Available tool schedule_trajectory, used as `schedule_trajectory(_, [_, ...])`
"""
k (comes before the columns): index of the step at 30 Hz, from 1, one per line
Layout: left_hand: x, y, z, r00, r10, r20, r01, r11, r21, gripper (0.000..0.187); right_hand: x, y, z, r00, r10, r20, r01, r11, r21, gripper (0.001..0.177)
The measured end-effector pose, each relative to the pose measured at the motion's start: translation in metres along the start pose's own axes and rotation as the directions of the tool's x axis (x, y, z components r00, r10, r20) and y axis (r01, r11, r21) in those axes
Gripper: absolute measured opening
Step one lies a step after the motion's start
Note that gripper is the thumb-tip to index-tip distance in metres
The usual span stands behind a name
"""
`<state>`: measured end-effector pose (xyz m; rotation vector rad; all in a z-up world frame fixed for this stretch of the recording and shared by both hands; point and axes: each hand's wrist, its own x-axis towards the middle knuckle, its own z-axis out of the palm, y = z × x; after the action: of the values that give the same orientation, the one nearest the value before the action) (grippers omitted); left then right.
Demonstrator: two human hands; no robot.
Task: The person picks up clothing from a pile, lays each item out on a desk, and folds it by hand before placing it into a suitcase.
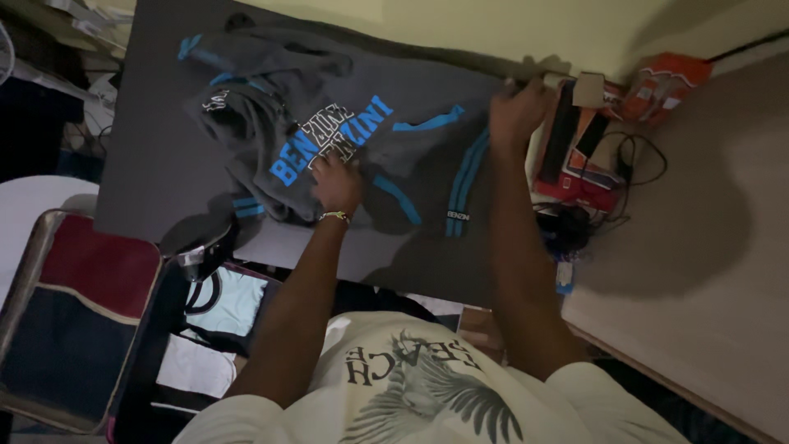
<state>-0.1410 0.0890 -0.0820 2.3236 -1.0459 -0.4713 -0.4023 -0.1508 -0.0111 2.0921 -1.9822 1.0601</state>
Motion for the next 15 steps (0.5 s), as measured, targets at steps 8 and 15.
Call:
schedule_trajectory(8, [-0.022, -0.017, -0.024, 0.996, -0.052, 0.068, 0.036, 0.975, 0.218, 0.051, -0.12, -0.004, 0.04, 0.851, -0.51, 0.123, 0.484, 0.854, 0.192, 0.05])
schedule_trajectory(15, [-0.038, -0.069, 0.003, 0.978, 0.122, 0.169, -0.149, 0.975, 0.163, 0.057, -0.22, -0.079, 0.006, 0.436, -0.456, 0.776, 0.283, 0.888, 0.363, 0.061])
